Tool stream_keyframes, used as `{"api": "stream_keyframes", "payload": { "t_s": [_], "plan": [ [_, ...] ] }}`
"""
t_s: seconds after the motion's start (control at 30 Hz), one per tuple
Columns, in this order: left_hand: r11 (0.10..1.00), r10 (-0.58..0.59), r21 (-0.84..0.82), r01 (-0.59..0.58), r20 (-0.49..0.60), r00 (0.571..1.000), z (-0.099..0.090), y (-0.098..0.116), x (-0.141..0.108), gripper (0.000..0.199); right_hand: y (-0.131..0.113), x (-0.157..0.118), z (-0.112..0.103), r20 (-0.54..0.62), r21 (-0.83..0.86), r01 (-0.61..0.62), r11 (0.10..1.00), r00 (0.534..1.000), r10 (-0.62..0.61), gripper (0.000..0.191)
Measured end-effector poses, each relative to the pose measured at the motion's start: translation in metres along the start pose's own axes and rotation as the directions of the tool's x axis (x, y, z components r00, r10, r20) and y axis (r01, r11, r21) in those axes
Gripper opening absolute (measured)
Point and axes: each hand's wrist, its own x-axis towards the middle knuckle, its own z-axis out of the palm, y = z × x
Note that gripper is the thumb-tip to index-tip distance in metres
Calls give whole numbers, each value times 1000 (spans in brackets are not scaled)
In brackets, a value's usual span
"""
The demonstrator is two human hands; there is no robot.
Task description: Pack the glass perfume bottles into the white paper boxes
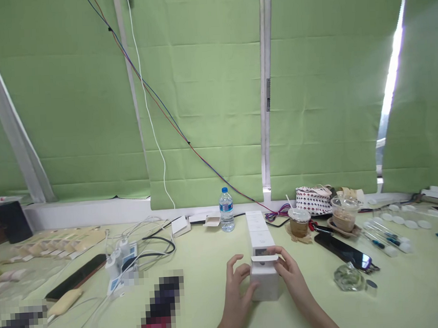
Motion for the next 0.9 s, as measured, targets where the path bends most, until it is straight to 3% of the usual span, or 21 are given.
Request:
{"api": "stream_keyframes", "payload": {
  "t_s": [0.3,0.5,0.77,0.9],
  "plan": [
    [1000,-20,-16,19,-37,999,0,2,0,19,0,0,1,39,-78,117,990,993,-114,21],
    [1000,-5,-24,4,-35,999,0,0,1,21,2,0,0,47,-73,106,992,994,-103,29],
    [997,8,72,-8,-5,1000,0,-1,-2,17,3,3,9,-81,-34,79,996,993,-82,43],
    [991,-4,132,3,5,1000,-2,-1,0,17,-1,4,11,-82,-67,92,994,992,-97,41]
  ]
}}
